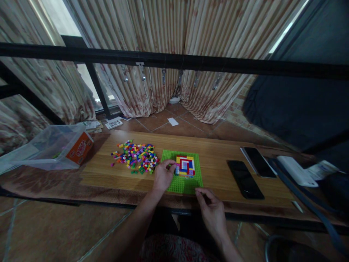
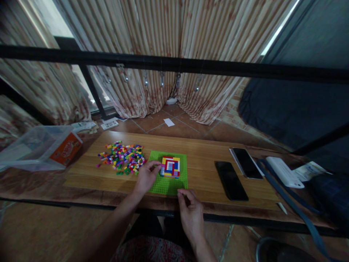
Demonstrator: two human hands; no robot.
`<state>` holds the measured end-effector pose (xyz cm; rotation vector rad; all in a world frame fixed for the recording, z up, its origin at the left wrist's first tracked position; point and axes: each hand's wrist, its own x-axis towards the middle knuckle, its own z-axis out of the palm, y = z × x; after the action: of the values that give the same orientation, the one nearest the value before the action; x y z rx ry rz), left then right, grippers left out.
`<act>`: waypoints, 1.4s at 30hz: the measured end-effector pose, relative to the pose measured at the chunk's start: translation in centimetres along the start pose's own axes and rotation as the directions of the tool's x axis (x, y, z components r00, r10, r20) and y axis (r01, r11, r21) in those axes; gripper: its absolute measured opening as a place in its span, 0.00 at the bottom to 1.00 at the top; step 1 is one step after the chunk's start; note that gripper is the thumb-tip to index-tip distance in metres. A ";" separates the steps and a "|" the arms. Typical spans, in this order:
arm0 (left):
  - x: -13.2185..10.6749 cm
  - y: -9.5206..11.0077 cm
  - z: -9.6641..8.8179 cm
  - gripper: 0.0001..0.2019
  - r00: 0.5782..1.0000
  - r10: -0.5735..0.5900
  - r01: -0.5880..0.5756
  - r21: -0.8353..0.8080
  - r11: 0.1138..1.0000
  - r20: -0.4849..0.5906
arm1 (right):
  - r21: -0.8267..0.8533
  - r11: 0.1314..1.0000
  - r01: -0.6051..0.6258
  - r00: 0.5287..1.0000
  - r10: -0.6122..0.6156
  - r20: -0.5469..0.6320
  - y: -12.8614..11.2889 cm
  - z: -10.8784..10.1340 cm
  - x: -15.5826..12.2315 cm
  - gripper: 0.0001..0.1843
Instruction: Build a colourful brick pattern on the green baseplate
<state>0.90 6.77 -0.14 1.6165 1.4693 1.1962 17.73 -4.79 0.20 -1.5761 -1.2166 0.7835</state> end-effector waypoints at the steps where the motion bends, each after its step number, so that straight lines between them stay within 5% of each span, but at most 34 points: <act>1: 0.1 0.0 0.0 0.05 1.000 -0.002 0.002 0.000 1.000 0.006 | 0.001 1.000 -0.005 1.000 0.005 -0.003 0.0 0.0 0.1 0.16; 19: -1.8 2.6 0.7 0.03 0.995 -0.069 0.077 0.128 0.989 -0.066 | 0.011 1.000 -0.019 1.000 0.019 0.018 0.4 0.1 0.3 0.16; 26: -0.3 1.0 0.5 0.05 0.965 -0.253 0.261 -0.135 0.956 0.074 | -0.003 0.999 -0.052 0.999 0.052 0.017 0.6 -0.2 0.3 0.17; 31: 0.3 -0.1 0.3 0.07 0.946 -0.266 0.314 -0.312 0.897 0.188 | 0.002 0.999 -0.041 0.999 0.041 0.007 0.2 -0.4 1.0 0.17; 42: 0.5 0.1 -0.3 0.03 0.957 -0.184 0.221 -0.156 0.963 0.223 | 0.003 0.999 -0.048 0.999 0.048 -0.018 0.3 -0.4 1.7 0.16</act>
<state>0.59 7.23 0.15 1.3860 1.3196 0.9831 18.71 -3.30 0.15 -1.6120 -1.1679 0.8003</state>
